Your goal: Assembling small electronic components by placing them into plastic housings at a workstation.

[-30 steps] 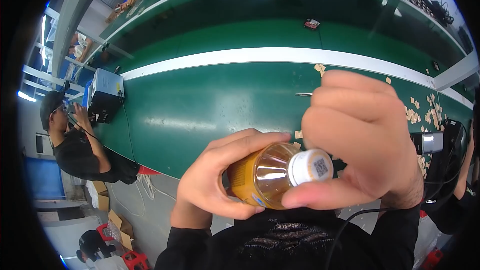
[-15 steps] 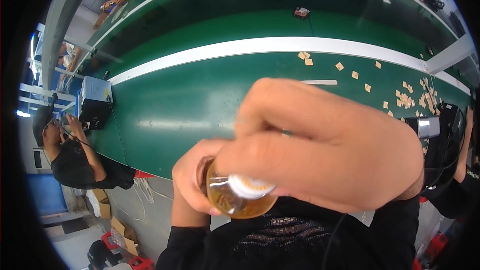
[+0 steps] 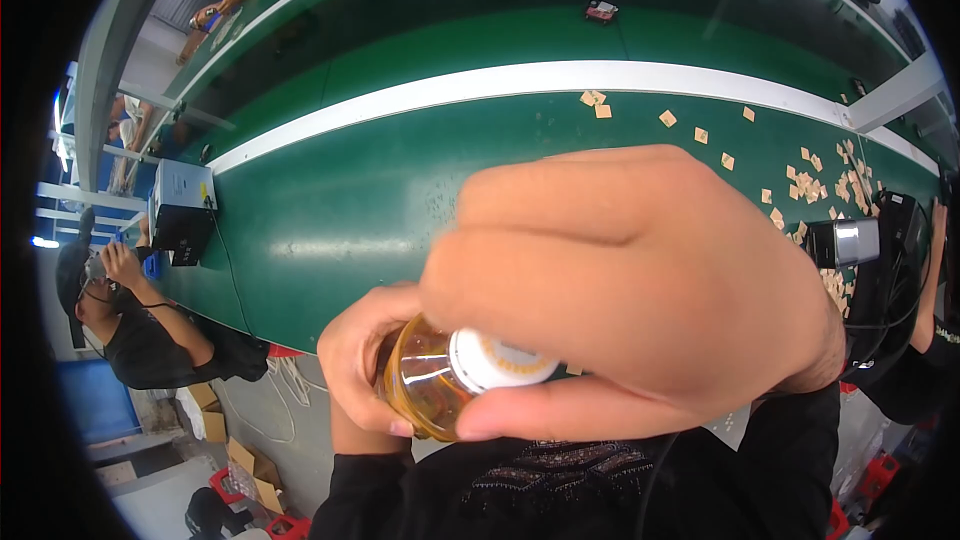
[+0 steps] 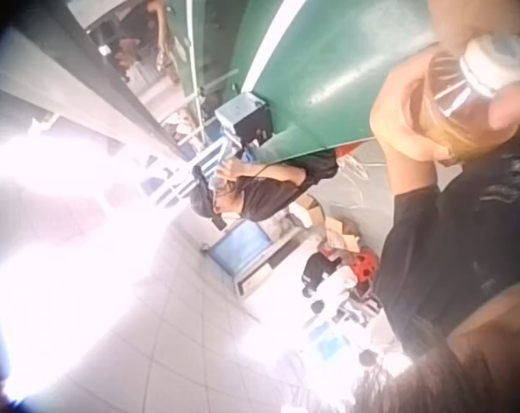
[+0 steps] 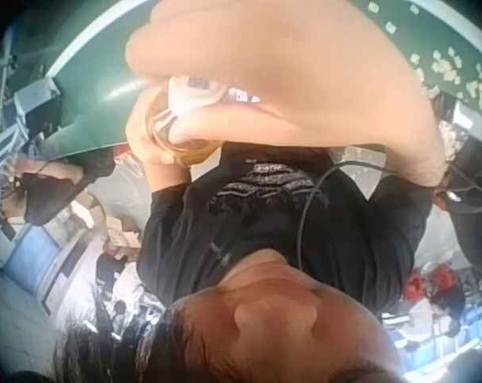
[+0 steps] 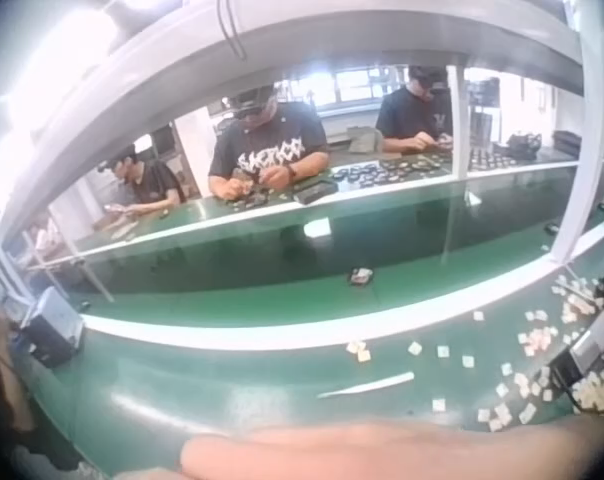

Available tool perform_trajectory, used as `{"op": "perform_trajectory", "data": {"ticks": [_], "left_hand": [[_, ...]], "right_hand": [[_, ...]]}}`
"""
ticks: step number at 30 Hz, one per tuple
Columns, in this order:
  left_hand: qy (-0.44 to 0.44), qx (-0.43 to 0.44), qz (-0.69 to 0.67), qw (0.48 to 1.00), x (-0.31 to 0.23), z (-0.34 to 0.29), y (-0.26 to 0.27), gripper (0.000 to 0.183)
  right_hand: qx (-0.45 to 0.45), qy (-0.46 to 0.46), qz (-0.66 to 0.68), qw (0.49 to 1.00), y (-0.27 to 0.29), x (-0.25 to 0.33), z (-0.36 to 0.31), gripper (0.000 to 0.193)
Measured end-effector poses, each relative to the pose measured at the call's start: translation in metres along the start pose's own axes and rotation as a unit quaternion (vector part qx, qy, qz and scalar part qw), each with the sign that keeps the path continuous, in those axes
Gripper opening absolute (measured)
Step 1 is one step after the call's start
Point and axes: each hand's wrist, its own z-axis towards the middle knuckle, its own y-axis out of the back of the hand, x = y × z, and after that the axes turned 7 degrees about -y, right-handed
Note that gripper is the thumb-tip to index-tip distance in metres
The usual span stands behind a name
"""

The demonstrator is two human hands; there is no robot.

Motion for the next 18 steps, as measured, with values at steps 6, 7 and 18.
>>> {"op": "perform_trajectory", "data": {"ticks": [6, 7, 18], "left_hand": [[0.073, 0.14, -0.042, 0.987, 0.001, -0.005, 0.037, 0.101], [0.093, 0.177, -0.045, 0.979, 0.001, -0.003, 0.039, 0.102], [-0.185, 0.136, 0.443, 0.867, -0.052, 0.014, -0.04, 0.068]], "right_hand": [[0.043, 0.019, 0.056, 0.997, 0.001, 0.012, -0.005, 0.024], [0.07, -0.065, 0.126, 0.987, 0.002, 0.016, -0.006, 0.021], [-0.093, 0.15, 0.01, 0.984, 0.05, -0.018, -0.001, 0.039]]}}
